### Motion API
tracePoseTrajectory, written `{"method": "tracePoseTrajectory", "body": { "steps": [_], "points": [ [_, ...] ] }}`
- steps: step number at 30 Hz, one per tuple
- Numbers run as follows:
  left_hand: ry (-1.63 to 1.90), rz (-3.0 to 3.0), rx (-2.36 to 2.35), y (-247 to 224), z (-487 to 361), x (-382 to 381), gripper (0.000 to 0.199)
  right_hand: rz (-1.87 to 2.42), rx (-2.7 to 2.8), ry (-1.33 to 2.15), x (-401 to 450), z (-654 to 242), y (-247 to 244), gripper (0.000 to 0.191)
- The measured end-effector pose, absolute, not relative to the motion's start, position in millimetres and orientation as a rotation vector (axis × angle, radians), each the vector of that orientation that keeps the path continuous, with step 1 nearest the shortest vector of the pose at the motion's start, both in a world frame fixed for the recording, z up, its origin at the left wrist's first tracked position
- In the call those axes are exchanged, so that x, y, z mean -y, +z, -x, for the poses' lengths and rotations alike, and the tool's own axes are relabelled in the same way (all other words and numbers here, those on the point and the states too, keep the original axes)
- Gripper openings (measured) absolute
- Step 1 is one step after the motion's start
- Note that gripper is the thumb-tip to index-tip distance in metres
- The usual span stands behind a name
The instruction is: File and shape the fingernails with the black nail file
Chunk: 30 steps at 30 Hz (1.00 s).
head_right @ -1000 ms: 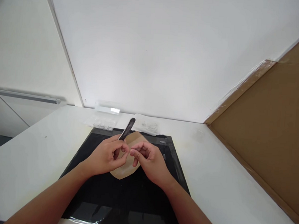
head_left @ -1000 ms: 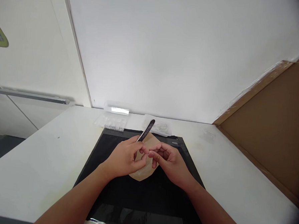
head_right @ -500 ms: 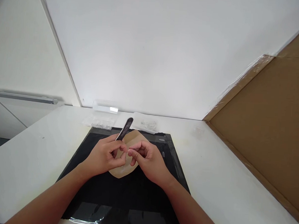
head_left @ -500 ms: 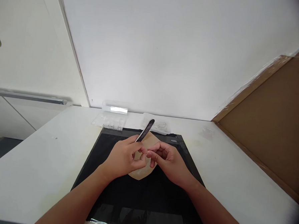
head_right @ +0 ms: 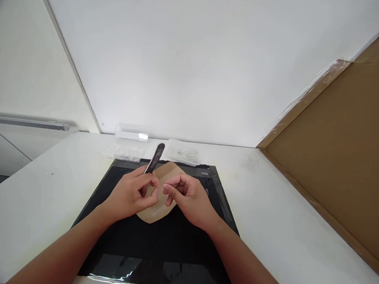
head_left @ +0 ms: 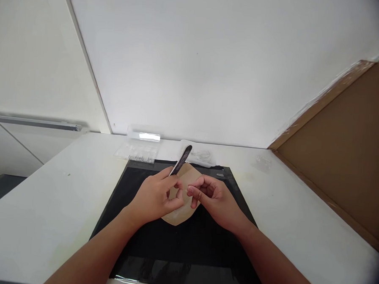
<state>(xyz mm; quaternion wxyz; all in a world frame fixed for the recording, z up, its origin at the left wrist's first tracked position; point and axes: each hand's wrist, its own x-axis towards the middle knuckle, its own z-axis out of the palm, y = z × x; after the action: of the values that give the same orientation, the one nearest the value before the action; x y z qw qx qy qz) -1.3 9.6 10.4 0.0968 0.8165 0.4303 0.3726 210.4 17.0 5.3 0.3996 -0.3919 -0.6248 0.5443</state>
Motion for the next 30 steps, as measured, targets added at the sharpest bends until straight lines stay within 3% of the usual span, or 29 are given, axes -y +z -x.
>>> {"method": "tracePoseTrajectory", "body": {
  "steps": [17, 30],
  "points": [
    [0.871, -2.375, -1.339, 8.7, 6.6, -14.0, 0.024, 1.001, 1.561, 1.32, -17.1, -211.8, 12.9, 0.035],
    [0.988, -2.27, -1.339, 10.8, 4.7, -16.4, 0.014, 0.983, 1.521, 1.338, -18.8, -213.8, 11.2, 0.029]
  ]
}}
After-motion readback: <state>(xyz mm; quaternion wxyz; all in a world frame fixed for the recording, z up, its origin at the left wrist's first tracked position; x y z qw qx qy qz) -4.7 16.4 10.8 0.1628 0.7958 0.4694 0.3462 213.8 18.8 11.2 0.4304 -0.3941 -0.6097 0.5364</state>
